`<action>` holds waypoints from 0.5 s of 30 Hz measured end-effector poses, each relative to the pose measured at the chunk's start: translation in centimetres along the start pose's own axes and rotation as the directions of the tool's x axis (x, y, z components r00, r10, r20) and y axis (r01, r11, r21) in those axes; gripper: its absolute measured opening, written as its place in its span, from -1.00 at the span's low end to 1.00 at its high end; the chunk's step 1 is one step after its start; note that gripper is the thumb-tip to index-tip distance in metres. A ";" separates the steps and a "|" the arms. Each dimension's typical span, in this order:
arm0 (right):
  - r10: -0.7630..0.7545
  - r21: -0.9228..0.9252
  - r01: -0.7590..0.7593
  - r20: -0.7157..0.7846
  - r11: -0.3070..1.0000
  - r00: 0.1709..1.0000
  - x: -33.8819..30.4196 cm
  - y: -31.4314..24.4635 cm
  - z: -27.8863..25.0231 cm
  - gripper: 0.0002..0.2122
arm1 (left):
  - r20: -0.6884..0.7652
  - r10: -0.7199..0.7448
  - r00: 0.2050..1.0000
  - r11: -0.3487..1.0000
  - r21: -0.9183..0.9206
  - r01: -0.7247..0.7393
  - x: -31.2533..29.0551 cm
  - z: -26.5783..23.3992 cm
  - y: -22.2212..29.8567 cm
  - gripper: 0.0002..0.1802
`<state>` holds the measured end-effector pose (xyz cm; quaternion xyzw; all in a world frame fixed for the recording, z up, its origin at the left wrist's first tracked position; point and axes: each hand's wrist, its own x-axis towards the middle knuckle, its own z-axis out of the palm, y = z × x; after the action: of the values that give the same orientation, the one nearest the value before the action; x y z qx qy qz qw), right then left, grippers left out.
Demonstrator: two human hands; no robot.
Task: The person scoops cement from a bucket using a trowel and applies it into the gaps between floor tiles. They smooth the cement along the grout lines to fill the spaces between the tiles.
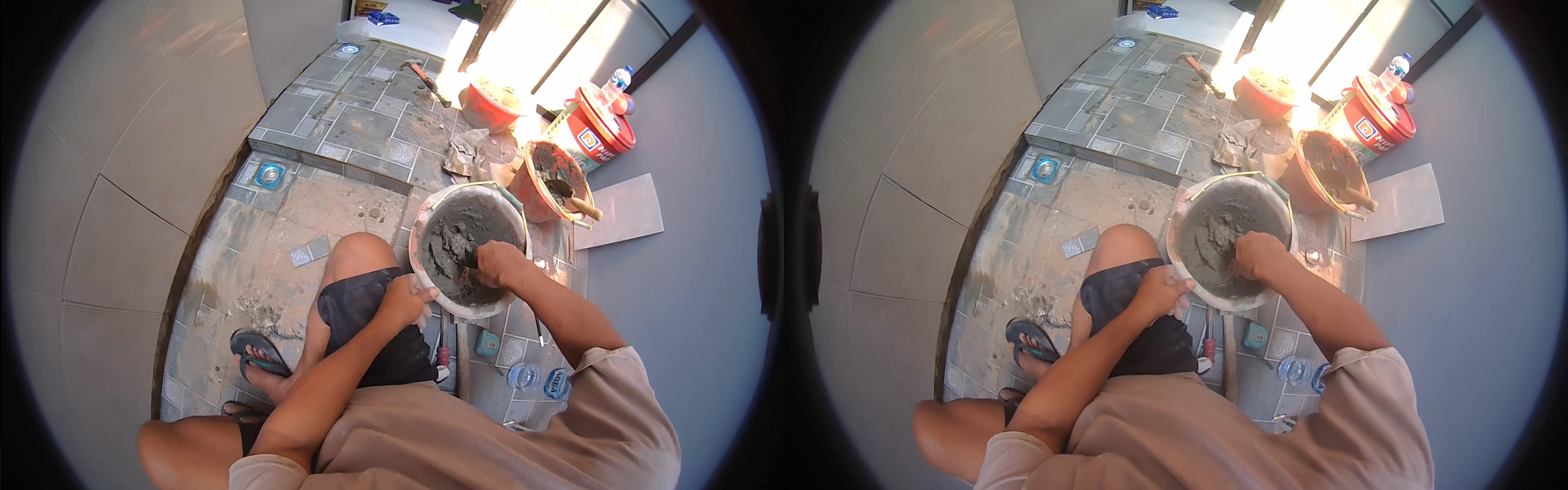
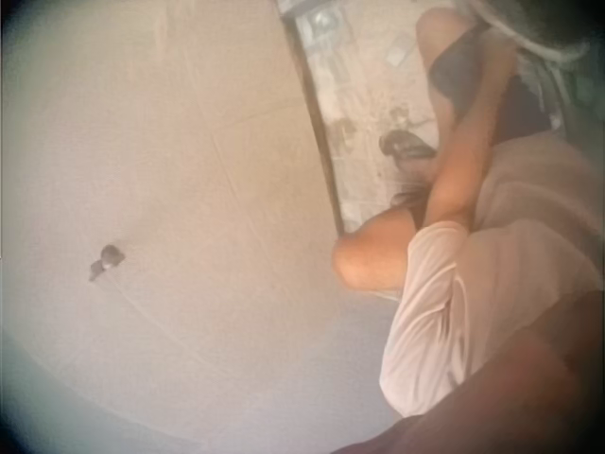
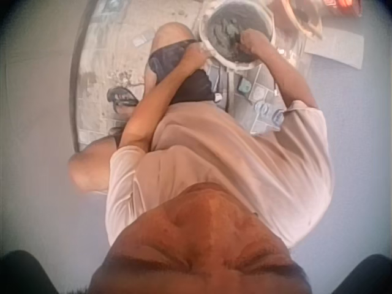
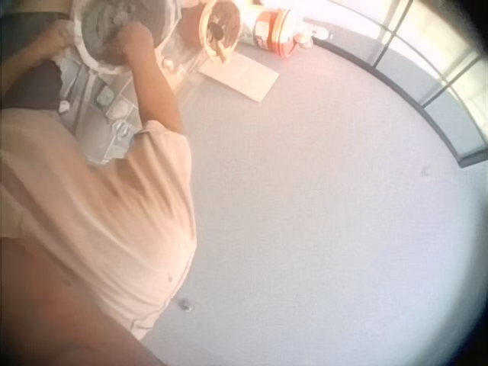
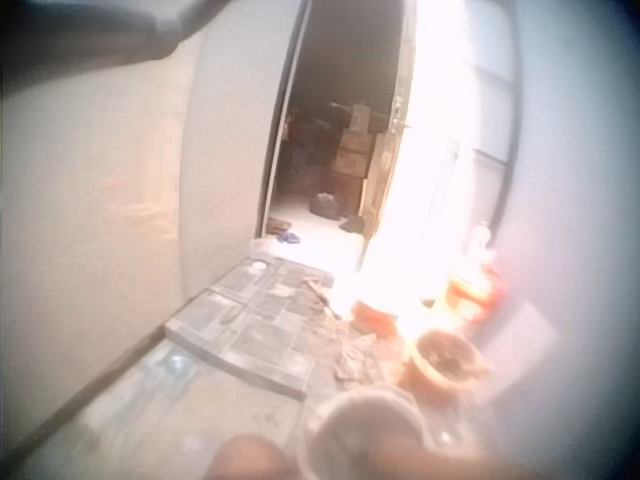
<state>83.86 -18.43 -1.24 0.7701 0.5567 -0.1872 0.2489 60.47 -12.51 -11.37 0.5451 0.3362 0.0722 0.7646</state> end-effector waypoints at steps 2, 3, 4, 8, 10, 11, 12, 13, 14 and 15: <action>0.025 0.018 -0.026 0.029 1.000 0.999 -1.5 -1.2 -2.3 -0.78 | -0.017 -0.010 1.000 1.000 -0.014 0.010 -0.2 -1.0 -0.6 -0.73; 0.061 0.024 -0.060 -0.045 0.998 0.997 -2.6 -1.2 -3.1 -0.79 | 0.000 -0.014 1.000 0.999 -0.042 0.014 -0.3 -1.2 -0.4 -0.74; 0.084 0.036 -0.080 -0.117 0.996 0.990 -3.7 -1.1 -3.5 -0.79 | 0.006 -0.022 1.000 0.997 -0.072 0.022 -0.5 -1.2 -0.4 -0.73; 0.100 0.052 -0.086 -0.532 0.995 0.841 -4.6 1.0 0.9 -0.82 | 0.012 0.010 1.000 0.999 -0.033 -0.010 0.1 -0.3 -0.5 -0.74; 0.061 0.027 -0.055 -0.417 0.998 0.907 -4.4 1.5 2.7 -0.82 | -0.015 0.016 1.000 0.998 0.053 -0.015 -0.6 -0.4 0.1 -0.74; 0.062 -0.017 -0.072 -0.336 0.997 0.940 -4.9 0.3 1.2 -0.77 | -0.026 0.018 1.000 0.994 0.105 -0.015 -1.5 -1.3 -0.2 -0.76; 0.066 -0.070 -0.087 -0.262 0.994 0.963 -5.5 -0.8 -0.6 -0.72 | -0.037 0.024 0.999 0.987 0.157 -0.018 -2.3 -2.3 -0.2 -0.77; 0.072 -0.005 -0.080 -0.365 0.997 0.928 -5.1 -0.4 0.5 -0.74 | 0.004 0.035 0.999 0.994 0.101 -0.036 -2.4 -3.3 0.0 -0.78; 0.083 0.059 -0.064 -0.448 0.996 0.890 -4.9 0.6 1.9 -0.77 | 0.049 0.041 0.998 0.998 0.035 -0.043 -2.6 -4.0 -0.5 -0.79; 0.121 0.069 -0.102 -0.392 0.992 0.912 -4.3 1.0 2.4 -0.77 | 0.091 0.039 0.995 0.999 -0.033 -0.036 -3.3 -4.6 -1.4 -0.80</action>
<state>83.48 -23.41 -0.56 0.8281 0.5461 -0.0264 0.1233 54.89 -11.06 -11.97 0.5422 0.2893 0.0667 0.7861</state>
